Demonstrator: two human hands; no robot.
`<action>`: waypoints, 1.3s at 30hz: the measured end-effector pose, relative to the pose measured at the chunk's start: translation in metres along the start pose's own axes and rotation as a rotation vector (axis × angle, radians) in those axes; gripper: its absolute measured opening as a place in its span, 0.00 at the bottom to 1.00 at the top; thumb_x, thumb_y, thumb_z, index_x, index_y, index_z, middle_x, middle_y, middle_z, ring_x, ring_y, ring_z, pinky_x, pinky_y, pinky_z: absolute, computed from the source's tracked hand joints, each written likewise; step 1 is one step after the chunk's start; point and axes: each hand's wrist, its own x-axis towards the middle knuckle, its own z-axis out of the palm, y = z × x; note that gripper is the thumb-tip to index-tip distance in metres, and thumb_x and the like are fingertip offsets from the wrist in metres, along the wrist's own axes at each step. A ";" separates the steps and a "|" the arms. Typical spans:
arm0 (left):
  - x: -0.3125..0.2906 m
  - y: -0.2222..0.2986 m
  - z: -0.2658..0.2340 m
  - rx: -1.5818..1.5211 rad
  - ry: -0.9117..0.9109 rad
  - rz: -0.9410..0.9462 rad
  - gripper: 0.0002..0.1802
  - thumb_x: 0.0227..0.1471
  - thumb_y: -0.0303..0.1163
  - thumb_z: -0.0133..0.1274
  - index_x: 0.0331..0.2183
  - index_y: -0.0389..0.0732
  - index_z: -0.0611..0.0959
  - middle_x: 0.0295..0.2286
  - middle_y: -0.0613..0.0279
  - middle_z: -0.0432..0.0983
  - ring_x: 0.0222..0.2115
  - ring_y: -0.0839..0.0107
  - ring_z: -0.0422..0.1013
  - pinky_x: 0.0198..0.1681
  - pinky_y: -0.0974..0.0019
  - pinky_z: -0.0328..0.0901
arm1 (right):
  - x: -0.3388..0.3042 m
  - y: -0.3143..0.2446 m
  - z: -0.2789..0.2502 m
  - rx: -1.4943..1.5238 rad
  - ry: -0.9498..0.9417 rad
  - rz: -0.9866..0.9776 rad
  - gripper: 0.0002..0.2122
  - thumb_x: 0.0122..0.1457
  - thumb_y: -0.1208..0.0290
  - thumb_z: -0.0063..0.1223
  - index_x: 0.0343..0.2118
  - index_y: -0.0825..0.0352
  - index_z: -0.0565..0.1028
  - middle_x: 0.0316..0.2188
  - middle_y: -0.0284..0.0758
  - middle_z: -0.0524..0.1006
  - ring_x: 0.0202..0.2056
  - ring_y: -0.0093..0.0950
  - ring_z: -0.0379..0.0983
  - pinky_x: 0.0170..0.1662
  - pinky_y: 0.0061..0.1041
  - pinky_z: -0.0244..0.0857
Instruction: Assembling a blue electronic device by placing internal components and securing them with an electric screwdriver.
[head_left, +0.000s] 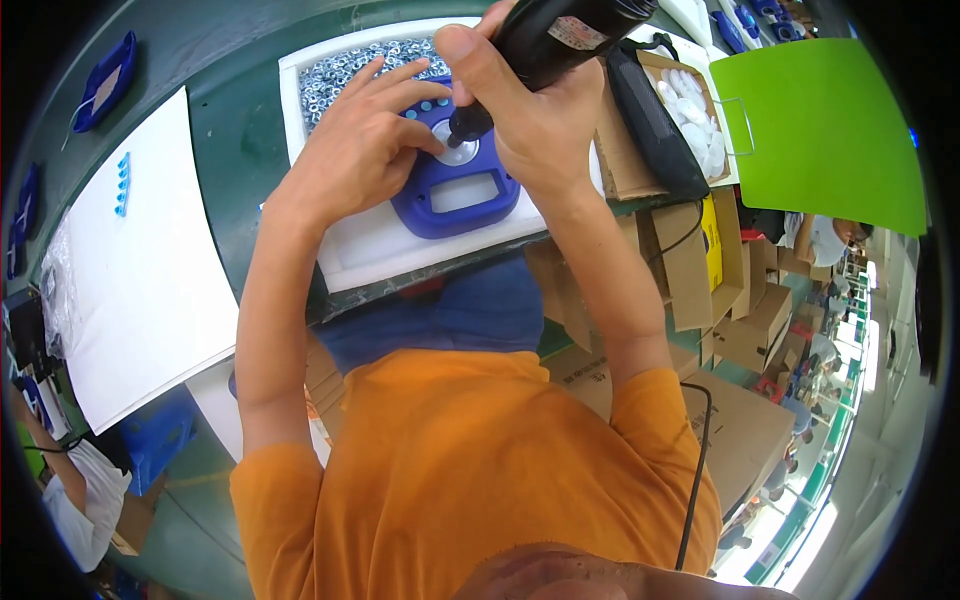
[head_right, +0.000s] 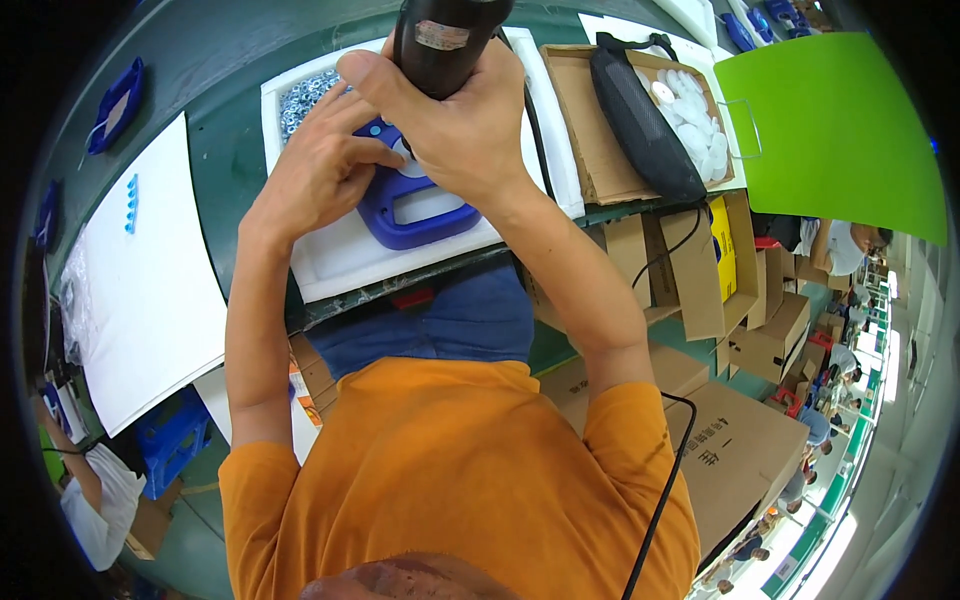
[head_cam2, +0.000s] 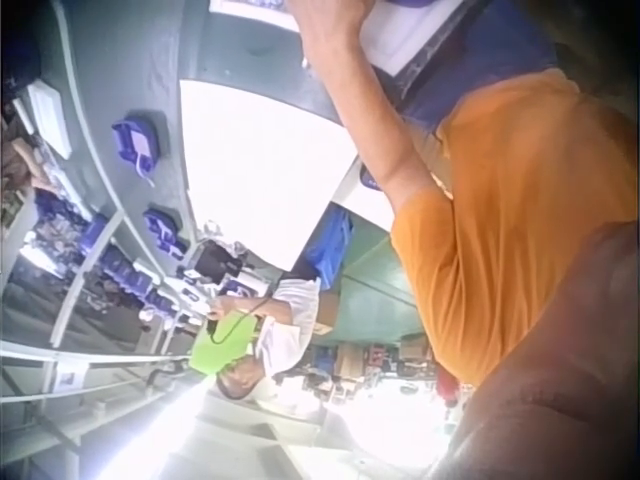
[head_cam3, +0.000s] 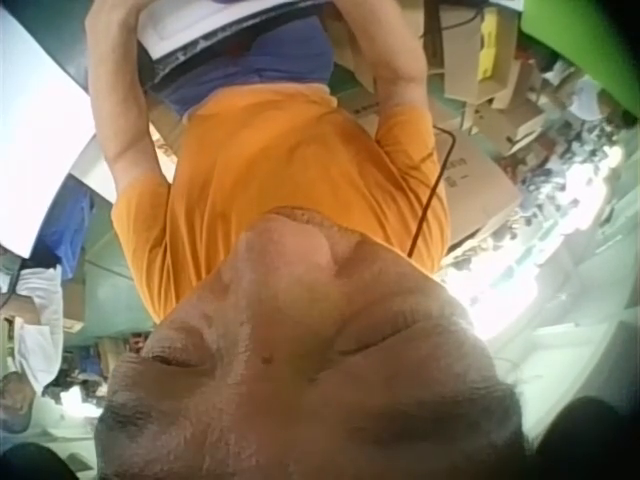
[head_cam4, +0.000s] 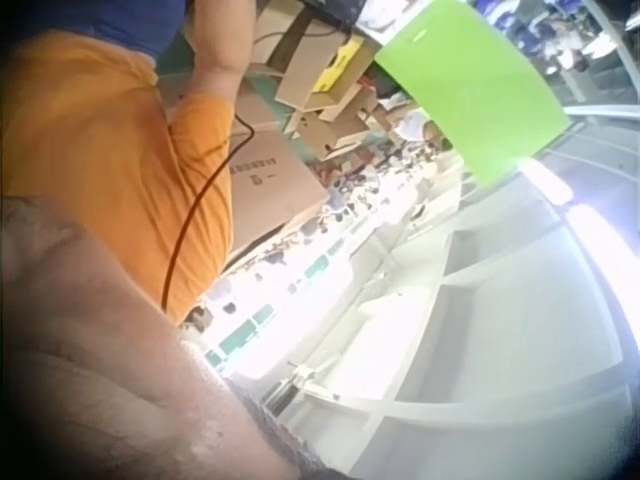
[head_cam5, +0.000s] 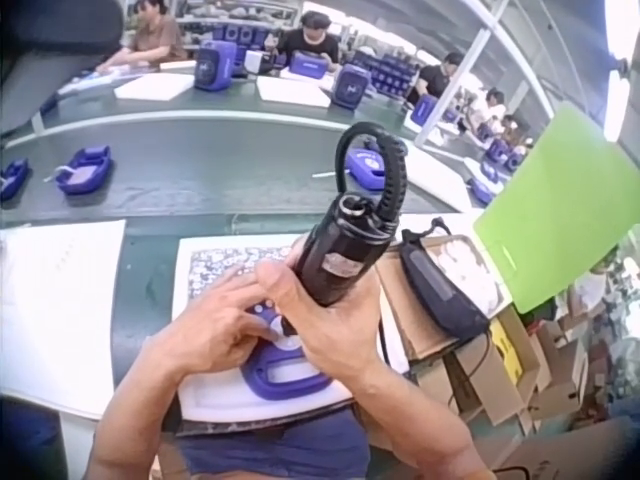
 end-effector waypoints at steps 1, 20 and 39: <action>0.000 0.001 -0.001 -0.011 0.011 0.006 0.21 0.47 0.17 0.59 0.37 0.50 0.99 0.62 0.61 0.82 0.73 0.55 0.67 0.83 0.40 0.51 | -0.001 -0.001 -0.001 -0.015 -0.028 0.002 0.13 0.69 0.61 0.75 0.38 0.68 0.85 0.27 0.28 0.84 0.29 0.19 0.81 0.35 0.22 0.75; 0.006 0.004 -0.005 -0.010 -0.040 -0.016 0.21 0.47 0.14 0.59 0.37 0.46 0.98 0.62 0.59 0.83 0.74 0.51 0.65 0.82 0.38 0.52 | 0.043 -0.024 -0.165 -0.226 0.251 0.354 0.15 0.74 0.61 0.66 0.46 0.71 0.81 0.31 0.34 0.83 0.31 0.26 0.82 0.38 0.28 0.78; 0.011 0.027 -0.029 0.018 -0.060 0.040 0.13 0.50 0.19 0.63 0.37 0.43 0.95 0.64 0.55 0.81 0.74 0.45 0.64 0.81 0.34 0.53 | 0.018 0.051 -0.117 -1.149 0.257 -0.072 0.15 0.69 0.54 0.68 0.42 0.64 0.88 0.34 0.42 0.90 0.36 0.44 0.89 0.39 0.41 0.82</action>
